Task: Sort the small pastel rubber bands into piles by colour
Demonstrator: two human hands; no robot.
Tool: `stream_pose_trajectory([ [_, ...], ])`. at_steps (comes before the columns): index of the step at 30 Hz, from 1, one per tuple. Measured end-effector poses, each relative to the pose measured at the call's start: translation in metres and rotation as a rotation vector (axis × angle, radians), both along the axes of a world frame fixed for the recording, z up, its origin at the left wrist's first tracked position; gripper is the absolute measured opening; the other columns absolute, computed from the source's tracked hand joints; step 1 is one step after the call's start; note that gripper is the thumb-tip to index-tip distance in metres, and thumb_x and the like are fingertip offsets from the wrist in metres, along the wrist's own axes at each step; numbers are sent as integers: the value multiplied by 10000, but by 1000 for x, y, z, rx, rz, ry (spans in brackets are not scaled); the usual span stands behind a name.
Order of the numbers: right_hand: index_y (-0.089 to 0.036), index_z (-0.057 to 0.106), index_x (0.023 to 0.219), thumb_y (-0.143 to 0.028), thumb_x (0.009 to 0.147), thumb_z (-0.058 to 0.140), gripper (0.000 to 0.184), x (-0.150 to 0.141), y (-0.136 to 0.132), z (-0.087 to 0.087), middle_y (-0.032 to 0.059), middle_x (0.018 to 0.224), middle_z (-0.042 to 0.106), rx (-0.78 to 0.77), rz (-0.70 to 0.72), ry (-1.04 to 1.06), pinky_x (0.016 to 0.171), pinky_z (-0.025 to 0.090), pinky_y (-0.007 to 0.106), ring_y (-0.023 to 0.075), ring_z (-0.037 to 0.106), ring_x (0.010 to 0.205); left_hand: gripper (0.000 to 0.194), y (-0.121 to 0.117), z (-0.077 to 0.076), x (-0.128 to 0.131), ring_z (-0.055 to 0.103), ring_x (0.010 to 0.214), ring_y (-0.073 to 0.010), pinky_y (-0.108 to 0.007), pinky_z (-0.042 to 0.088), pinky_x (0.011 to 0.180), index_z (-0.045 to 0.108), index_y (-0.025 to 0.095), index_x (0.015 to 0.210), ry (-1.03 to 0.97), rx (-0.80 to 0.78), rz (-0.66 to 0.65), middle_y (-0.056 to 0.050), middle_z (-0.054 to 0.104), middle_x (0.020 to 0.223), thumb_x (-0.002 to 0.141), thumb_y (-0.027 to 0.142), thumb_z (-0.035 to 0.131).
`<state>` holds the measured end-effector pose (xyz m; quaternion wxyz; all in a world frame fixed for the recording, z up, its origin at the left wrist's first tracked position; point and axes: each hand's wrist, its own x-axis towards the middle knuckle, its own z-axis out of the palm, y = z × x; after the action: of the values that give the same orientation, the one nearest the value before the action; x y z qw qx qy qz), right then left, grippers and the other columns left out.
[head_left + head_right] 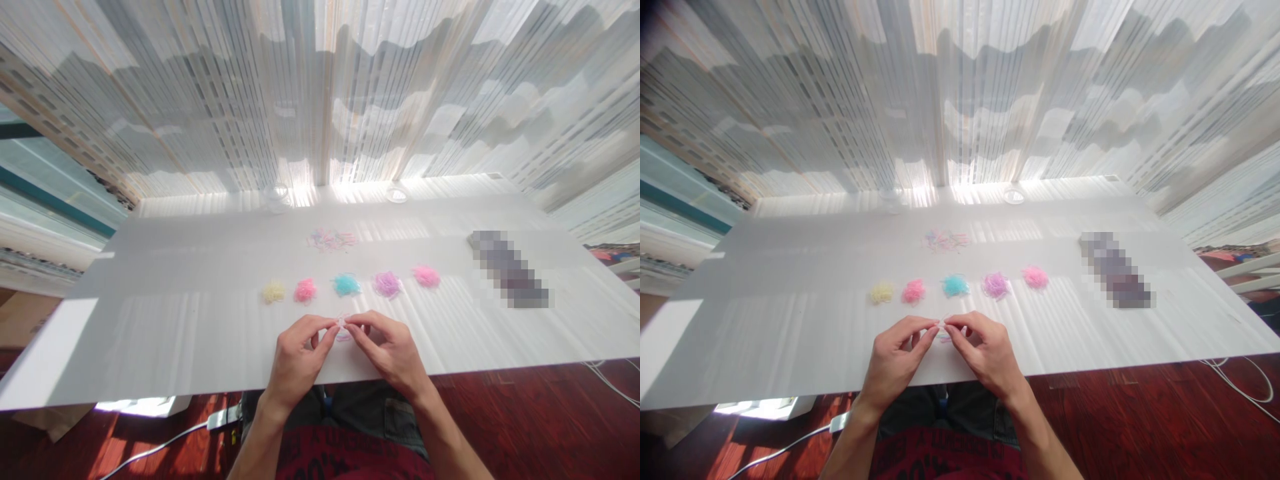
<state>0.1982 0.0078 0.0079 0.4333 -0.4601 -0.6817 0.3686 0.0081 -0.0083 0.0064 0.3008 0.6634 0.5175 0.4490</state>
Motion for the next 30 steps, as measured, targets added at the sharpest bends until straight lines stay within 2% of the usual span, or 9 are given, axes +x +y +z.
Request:
stream_pose_trajectory([
  [4,-240,776,973,-314,957,684,119,-1,0,1,36,872,793,19,-12,-7,692,587,276,163,694,709,152,0,-1,-2,618,622,-114,-229,560,620,780,220,1076,-22,-31,28,-41,789,910,948,265,713],
  [9,-235,775,983,-318,962,684,125,-1,0,1,42,884,797,44,2,-13,685,588,273,161,694,709,91,-1,3,-2,634,639,-116,-220,559,633,795,228,970,-36,-15,5,-24,792,865,951,246,708],
  [13,-235,775,991,-312,963,683,124,-1,0,0,35,873,792,66,3,-13,681,584,271,158,686,703,88,-3,7,-6,624,649,-112,-215,530,618,788,219,958,-8,16,30,-23,783,863,952,246,705],
  [17,-245,776,970,-336,965,675,136,-2,-1,-1,37,874,794,60,-20,-17,667,582,283,165,679,692,115,4,12,-33,564,611,-106,-222,489,575,784,213,953,68,97,181,-29,759,863,954,286,695],
  [19,-248,774,958,-348,966,672,143,-2,0,-1,35,868,792,67,-24,-14,663,581,285,166,677,686,138,14,15,-53,537,593,-105,-225,470,564,781,207,949,149,162,302,-29,753,861,954,305,685],
  [21,-248,771,956,-352,968,668,147,-2,0,-1,34,864,790,73,-21,-10,662,582,285,166,678,683,164,26,17,-74,505,576,-106,-242,483,614,789,205,951,274,224,369,-23,745,845,953,315,666],
  [25,-249,766,963,-341,974,660,140,-2,0,-1,36,873,791,75,-15,-10,667,583,287,167,680,689,194,49,21,-100,493,558,-118,-261,469,628,803,222,950,473,219,374,-12,721,821,944,329,641],
  [30,-250,765,968,-306,973,663,116,-1,0,-2,27,875,786,71,-19,2,670,575,277,161,678,699,202,63,23,-105,521,575,-130,-265,448,629,806,247,931,591,123,340,-5,730,842,939,338,627],
])
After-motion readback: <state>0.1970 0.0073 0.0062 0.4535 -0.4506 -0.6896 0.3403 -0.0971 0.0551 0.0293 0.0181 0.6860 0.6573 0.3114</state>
